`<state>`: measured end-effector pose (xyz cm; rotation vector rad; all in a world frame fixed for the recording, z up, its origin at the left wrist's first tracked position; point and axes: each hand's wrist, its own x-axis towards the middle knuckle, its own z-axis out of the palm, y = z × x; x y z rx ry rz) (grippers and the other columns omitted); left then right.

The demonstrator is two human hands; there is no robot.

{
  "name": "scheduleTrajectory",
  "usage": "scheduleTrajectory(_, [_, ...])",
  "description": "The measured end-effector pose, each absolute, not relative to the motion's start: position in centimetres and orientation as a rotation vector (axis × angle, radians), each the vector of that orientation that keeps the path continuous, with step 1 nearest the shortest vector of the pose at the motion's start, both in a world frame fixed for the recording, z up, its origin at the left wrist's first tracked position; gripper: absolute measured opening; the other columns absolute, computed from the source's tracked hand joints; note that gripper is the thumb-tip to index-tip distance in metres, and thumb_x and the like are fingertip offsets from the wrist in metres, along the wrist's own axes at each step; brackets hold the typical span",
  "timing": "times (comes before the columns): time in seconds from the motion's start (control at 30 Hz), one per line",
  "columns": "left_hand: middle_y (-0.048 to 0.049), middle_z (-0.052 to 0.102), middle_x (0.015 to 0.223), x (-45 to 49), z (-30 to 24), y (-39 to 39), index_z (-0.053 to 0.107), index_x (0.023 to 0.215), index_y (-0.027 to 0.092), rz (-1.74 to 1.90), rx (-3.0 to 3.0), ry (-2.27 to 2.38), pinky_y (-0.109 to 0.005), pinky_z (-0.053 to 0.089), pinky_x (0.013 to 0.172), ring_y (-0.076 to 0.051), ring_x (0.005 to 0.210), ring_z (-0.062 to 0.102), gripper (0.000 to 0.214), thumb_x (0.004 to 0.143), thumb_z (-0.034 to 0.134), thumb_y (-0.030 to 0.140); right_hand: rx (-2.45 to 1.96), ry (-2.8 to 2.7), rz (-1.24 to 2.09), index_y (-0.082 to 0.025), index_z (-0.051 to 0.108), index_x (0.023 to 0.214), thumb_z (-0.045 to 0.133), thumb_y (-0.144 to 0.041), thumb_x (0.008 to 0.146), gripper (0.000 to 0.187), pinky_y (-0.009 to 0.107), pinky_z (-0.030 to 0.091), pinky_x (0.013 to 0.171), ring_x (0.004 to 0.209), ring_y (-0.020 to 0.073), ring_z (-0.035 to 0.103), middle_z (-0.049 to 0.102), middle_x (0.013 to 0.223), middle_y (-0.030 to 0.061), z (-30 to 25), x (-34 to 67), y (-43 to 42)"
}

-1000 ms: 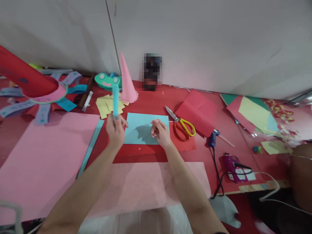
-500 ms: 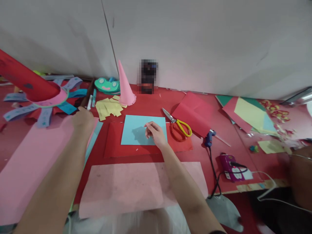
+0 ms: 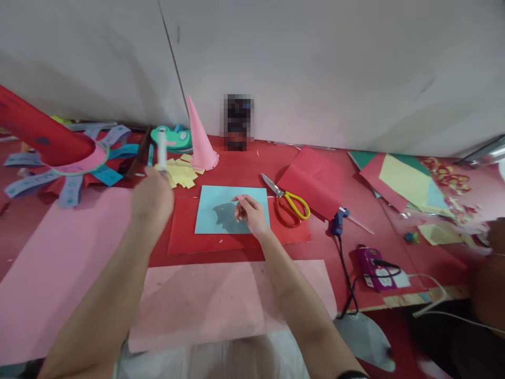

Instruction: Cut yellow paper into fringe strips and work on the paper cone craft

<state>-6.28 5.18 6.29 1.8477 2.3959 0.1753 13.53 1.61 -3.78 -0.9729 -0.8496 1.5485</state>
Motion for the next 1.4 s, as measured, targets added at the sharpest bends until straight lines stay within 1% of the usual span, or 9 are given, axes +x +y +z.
scheduleTrajectory(0.1, [-0.0138,0.067,0.088,-2.2,4.3,2.7,0.042,0.110,0.014,0.054,2.024,2.040,-0.032,0.048,0.064,-0.025,0.078,0.066,0.031,0.095,0.021,0.032,-0.975,-0.818,1.529,-0.020,0.064,0.093,0.055,-0.052,0.080,0.036,0.021,0.033,0.038,0.038,0.0070,0.038,0.047,0.047,-0.0072,-3.6,13.6,1.5])
scheduleTrajectory(0.2, [-0.0086,0.068,0.085,0.3,0.9,1.3,0.045,0.106,0.019,-0.004,2.136,1.660,-0.028,0.042,0.058,-0.022,0.073,0.066,0.028,0.095,0.023,0.032,-0.945,-0.835,1.524,-0.021,0.062,0.098,0.054,-0.052,0.080,0.037,0.020,0.028,0.035,0.035,0.0062,0.032,0.042,0.044,-0.0091,-3.5,13.6,1.4])
scheduleTrajectory(0.4, [-0.0044,0.066,0.085,0.3,-2.2,1.7,0.048,0.101,0.021,0.162,2.073,1.557,-0.026,0.037,0.056,-0.019,0.072,0.063,0.022,0.091,0.035,0.035,-0.973,-0.840,1.465,-0.020,0.058,0.083,0.064,-0.042,0.074,0.024,0.018,0.026,0.033,0.031,0.0044,0.029,0.040,0.039,-0.0117,-3.6,13.4,1.5])
scheduleTrajectory(0.53, [0.0010,0.061,0.070,-0.4,-2.3,2.1,0.051,0.092,0.022,0.267,2.043,1.475,-0.025,0.035,0.056,-0.016,0.065,0.058,0.020,0.089,0.036,0.035,-1.016,-0.821,1.467,-0.021,0.050,0.070,0.063,-0.046,0.074,0.029,0.018,0.028,0.034,0.030,0.0045,0.030,0.041,0.036,-0.0111,-3.6,13.4,1.6])
scheduleTrajectory(0.67, [-0.0002,0.061,0.069,-0.6,-2.4,2.0,0.055,0.088,0.021,0.222,2.065,1.346,-0.025,0.035,0.056,-0.017,0.064,0.058,0.029,0.090,0.033,0.041,-1.103,-0.884,1.458,-0.020,0.046,0.063,0.060,-0.052,0.075,0.036,0.018,0.024,0.032,0.028,0.0042,0.030,0.037,0.035,-0.0110,-3.6,13.6,1.4])
scheduleTrajectory(0.87, [-0.0059,0.067,0.080,-0.7,-2.6,2.0,0.061,0.090,0.020,0.170,2.123,1.284,-0.029,0.038,0.060,-0.022,0.074,0.062,0.044,0.092,0.028,0.048,-1.175,-1.025,1.505,-0.020,0.044,0.060,0.066,-0.048,0.070,0.037,0.017,0.024,0.033,0.032,0.0041,0.036,0.041,0.042,-0.0100,-3.4,13.5,1.2])
scheduleTrajectory(1.1, [-0.0061,0.062,0.083,-0.4,-2.6,2.1,0.058,0.082,0.018,0.363,2.207,1.253,-0.033,0.045,0.073,-0.021,0.082,0.059,0.028,0.088,0.040,0.038,-1.195,-0.963,1.449,-0.020,0.044,0.059,0.064,-0.047,0.071,0.035,0.017,0.025,0.034,0.033,0.0044,0.036,0.039,0.042,-0.0100,-3.5,13.4,1.2])
scheduleTrajectory(1.23, [-0.0095,0.061,0.110,-0.2,-3.3,2.3,0.057,0.103,0.016,0.522,2.304,1.156,-0.038,0.042,0.095,-0.022,0.107,0.054,0.027,0.086,0.046,0.034,-1.161,-0.885,1.366,-0.020,0.045,0.058,0.061,-0.047,0.074,0.035,0.018,0.023,0.034,0.031,0.0043,0.029,0.034,0.036,-0.0110,-3.9,13.6,1.5])
scheduleTrajectory(1.4, [-0.0143,0.036,0.146,0.3,-3.7,1.9,0.045,0.129,0.013,0.315,2.504,1.208,-0.043,0.023,0.113,-0.025,0.137,0.028,0.046,0.087,0.044,0.030,-1.093,-0.815,1.260,-0.021,0.043,0.058,0.062,-0.047,0.074,0.036,0.019,0.019,0.034,0.029,0.0042,0.025,0.032,0.035,-0.0115,-4.0,13.6,1.7])
